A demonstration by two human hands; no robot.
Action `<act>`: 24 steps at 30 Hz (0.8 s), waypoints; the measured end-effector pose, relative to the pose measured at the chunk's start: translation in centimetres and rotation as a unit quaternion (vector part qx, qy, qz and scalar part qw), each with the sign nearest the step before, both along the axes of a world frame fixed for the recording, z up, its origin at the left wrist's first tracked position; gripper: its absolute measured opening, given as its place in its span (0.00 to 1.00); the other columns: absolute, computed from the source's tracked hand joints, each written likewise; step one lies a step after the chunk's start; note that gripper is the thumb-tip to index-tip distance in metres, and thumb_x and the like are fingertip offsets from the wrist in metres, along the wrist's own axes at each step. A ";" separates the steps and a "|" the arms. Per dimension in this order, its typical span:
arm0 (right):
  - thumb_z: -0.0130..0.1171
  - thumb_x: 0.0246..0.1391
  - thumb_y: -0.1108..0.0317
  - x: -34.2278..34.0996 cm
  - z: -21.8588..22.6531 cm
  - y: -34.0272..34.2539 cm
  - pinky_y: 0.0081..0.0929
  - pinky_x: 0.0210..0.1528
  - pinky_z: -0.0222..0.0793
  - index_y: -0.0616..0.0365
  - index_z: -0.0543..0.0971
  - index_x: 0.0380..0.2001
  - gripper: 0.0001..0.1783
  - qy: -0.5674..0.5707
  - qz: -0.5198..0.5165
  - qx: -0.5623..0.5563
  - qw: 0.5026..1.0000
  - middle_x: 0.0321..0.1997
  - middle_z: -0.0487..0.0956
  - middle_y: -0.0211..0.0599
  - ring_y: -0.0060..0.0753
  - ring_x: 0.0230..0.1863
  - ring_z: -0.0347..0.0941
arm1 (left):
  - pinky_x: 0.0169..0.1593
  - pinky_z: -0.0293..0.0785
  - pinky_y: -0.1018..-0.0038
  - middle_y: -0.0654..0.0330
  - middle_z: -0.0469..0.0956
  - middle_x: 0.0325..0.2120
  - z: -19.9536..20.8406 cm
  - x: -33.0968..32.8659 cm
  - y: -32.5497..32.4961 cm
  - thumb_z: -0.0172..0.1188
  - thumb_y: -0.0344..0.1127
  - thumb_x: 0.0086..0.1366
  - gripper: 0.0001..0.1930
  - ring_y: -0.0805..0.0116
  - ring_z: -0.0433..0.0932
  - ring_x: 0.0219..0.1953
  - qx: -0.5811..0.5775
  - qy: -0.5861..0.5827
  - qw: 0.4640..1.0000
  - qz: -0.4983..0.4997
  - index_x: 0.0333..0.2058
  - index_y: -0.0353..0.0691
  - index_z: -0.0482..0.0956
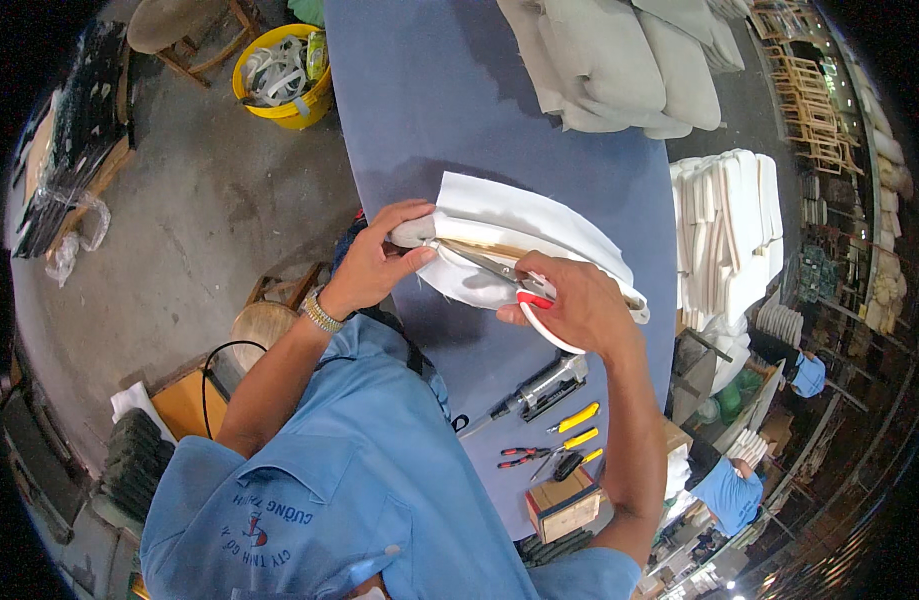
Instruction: The person wraps a cushion core with fabric, folds the edges, and uses a staple gun to secure the fabric. They trim excess fabric with scissors and continue stapling to finish the cushion cover.
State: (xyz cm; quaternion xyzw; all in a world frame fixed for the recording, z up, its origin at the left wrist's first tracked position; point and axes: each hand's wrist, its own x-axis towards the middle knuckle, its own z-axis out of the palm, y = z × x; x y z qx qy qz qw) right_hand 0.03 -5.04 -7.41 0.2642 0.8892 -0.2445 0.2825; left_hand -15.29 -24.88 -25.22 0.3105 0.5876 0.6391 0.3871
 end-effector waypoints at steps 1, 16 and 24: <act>0.74 0.43 0.37 -0.2 -0.2 0.2 0.41 0.48 0.75 0.55 0.81 0.47 0.37 -0.008 0.004 -0.008 1.000 0.42 0.85 0.43 0.51 0.44 0.82 | 0.56 0.75 0.72 0.55 0.69 0.63 0.1 0.0 -0.1 0.69 0.41 0.67 0.29 0.66 0.74 0.59 -0.005 -0.003 1.000 -0.004 0.64 0.41 0.72; 0.73 0.47 0.37 -1.0 -1.3 2.3 0.42 0.49 0.74 0.51 0.83 0.46 0.33 0.004 0.017 -0.118 0.993 0.42 0.86 0.43 0.50 0.45 0.82 | 0.56 0.77 0.73 0.53 0.66 0.64 -0.1 0.0 -0.3 0.70 0.41 0.66 0.31 0.63 0.72 0.61 0.002 -0.019 1.000 -0.018 0.64 0.41 0.71; 0.74 0.45 0.38 -1.3 -1.9 2.4 0.42 0.49 0.74 0.51 0.83 0.46 0.33 0.005 0.019 -0.129 0.991 0.40 0.86 0.44 0.51 0.44 0.83 | 0.58 0.77 0.72 0.53 0.65 0.66 0.0 0.2 -0.4 0.70 0.39 0.65 0.31 0.64 0.70 0.63 0.003 -0.016 1.000 -0.025 0.65 0.43 0.71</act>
